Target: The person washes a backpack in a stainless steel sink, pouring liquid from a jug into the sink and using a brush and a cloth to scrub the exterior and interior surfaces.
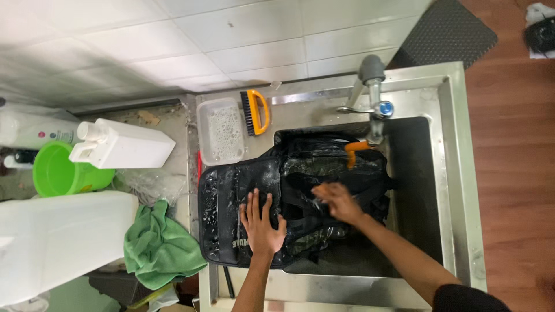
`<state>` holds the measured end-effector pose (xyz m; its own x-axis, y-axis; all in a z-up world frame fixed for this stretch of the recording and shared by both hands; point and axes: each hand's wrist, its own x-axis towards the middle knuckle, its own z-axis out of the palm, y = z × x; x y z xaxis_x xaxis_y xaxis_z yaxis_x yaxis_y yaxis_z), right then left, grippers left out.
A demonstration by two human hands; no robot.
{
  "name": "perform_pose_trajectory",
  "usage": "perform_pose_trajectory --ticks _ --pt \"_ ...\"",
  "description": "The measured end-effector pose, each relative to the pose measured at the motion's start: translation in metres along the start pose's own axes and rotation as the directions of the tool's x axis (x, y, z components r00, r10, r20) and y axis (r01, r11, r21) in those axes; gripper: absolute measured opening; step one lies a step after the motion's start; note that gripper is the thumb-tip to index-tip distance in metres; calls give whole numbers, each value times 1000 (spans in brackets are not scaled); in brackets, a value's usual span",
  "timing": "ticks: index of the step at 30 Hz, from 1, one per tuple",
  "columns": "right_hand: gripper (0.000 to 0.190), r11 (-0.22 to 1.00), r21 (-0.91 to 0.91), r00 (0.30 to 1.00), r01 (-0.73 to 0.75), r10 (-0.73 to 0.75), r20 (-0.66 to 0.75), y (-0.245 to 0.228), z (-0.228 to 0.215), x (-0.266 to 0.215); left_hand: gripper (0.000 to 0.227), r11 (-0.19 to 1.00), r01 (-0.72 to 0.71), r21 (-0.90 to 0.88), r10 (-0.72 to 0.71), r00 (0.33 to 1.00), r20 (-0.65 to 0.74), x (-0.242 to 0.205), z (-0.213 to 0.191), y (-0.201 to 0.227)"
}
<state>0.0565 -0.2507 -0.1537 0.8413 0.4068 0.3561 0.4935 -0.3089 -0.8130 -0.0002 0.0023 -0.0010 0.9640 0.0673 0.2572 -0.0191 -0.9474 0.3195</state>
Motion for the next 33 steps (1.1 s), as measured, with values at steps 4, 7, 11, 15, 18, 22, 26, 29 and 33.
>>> perform_pose_trajectory --ticks 4,7,11,15,18,22,26,29,33 --pt "25 982 -32 981 -185 182 -70 -9 9 -26 61 999 -23 32 24 999 -32 1 1 -1" --pt "23 945 200 962 -258 232 142 -54 11 -41 61 998 -10 55 12 999 -48 -4 0 3" --pt "50 994 -90 815 59 4 579 -30 -54 -41 57 999 -17 36 19 998 -52 -5 5 3" --pt "61 914 -400 707 -63 324 628 3 -25 -61 55 1000 -9 10 9 999 -50 -1 1 5" --pt "48 747 -139 545 -650 585 600 27 -1 -68 54 1000 -30 9 31 996 -84 -4 6 2" --pt "44 208 411 329 -888 911 250 68 -12 -61 38 997 -59 -50 49 982 -182 27 18 31" --pt "47 -198 804 45 -561 962 268 96 -23 -58 39 898 62 -437 73 956 284 94 26 131" --pt "46 -328 865 29 -381 930 366 111 -22 -65 75 812 353 -466 -67 848 526 130 50 187" --pt "44 -381 884 83 -271 906 416 109 -32 -79 83 694 524 -493 -217 805 552 130 70 196"
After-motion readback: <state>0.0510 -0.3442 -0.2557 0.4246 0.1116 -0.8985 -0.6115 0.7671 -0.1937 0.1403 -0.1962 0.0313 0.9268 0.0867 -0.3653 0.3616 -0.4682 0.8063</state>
